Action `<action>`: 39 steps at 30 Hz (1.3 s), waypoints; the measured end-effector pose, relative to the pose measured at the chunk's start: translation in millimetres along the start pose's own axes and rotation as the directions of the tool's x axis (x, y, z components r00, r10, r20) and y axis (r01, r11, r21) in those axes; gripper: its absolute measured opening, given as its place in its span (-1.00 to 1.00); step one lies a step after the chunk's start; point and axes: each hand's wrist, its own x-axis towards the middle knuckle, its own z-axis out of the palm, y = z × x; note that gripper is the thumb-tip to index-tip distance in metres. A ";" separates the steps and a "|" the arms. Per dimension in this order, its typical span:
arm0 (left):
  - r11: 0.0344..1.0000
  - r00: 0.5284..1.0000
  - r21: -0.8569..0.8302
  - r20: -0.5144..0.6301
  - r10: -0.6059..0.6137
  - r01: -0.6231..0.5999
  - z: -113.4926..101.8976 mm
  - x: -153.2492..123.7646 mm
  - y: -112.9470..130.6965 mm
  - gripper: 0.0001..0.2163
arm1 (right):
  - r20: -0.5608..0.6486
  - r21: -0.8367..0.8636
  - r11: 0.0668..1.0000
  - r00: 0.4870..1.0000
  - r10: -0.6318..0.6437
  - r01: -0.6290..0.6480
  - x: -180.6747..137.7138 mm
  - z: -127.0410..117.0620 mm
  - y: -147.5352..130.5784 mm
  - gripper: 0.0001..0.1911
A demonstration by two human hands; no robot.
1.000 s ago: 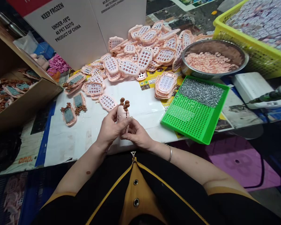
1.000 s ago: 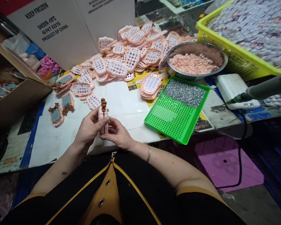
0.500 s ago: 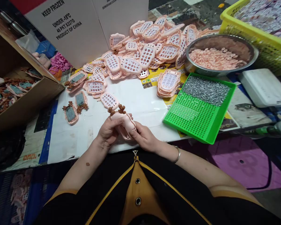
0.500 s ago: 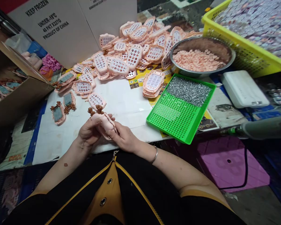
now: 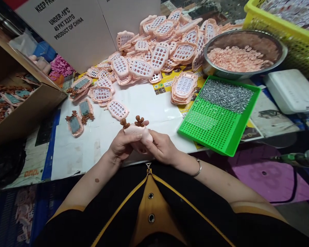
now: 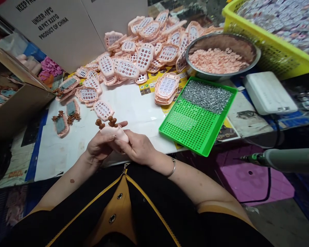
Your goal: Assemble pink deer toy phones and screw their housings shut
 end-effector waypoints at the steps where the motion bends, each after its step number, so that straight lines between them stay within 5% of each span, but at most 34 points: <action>1: 1.000 1.000 0.011 -0.002 0.001 -0.001 1.1 -0.1 -0.6 -0.49 | -0.006 -0.027 1.000 1.000 -0.014 0.014 -0.1 -0.6 -0.2 -0.61; 6: 1.000 1.000 0.005 -0.022 0.022 -0.022 6.1 -1.0 -1.6 -0.51 | -0.025 -0.104 0.993 0.998 -0.060 0.057 -0.8 -4.7 2.8 -0.60; 9: 0.991 0.992 0.054 -0.009 0.127 -0.126 7.8 -0.9 -3.4 -0.52 | -0.028 -0.009 1.000 1.000 0.009 -0.010 -1.6 -4.9 6.9 -0.63; 13: 0.905 0.922 0.182 0.040 0.384 -0.385 7.7 -4.7 -10.4 -0.62 | -0.035 0.225 0.966 0.990 0.135 -0.124 -4.6 0.9 12.3 -0.59; 18: 0.776 0.838 0.347 0.057 0.543 -0.527 13.4 -13.7 -10.6 -0.73 | -0.134 0.428 0.901 0.980 0.147 -0.077 -6.5 16.1 15.2 -0.58; 21: 0.720 0.815 0.431 0.066 0.575 -0.543 15.6 -12.2 -6.1 -0.69 | -0.152 0.577 0.806 0.952 0.264 -0.132 -2.7 23.0 14.2 -0.54; 24: 0.640 0.819 0.579 0.089 0.566 -0.505 13.2 -8.3 -7.2 -0.50 | -0.105 0.785 0.590 0.899 0.426 -0.188 2.1 24.7 13.0 -0.49; 27: 0.489 0.816 0.751 0.112 0.567 -0.443 10.8 -6.7 -15.3 -0.55 | -0.033 0.886 0.411 0.855 0.517 -0.214 4.1 24.9 12.4 -0.46; 32: 0.226 0.708 0.858 0.202 0.677 -0.461 12.3 -3.2 -25.9 -0.70 | 0.039 0.891 0.357 0.829 0.558 -0.282 0.4 31.9 14.7 -0.44; 35: 0.344 0.766 0.819 0.169 0.620 -0.459 11.0 1.9 -20.5 -0.69 | 0.029 0.866 0.406 0.839 0.543 -0.293 0.2 33.9 18.2 -0.44; 39: 0.804 0.951 0.535 0.000 0.309 -0.261 4.1 9.9 -5.9 -0.46 | -0.032 0.691 0.651 0.886 0.462 -0.314 7.2 25.3 18.1 -0.45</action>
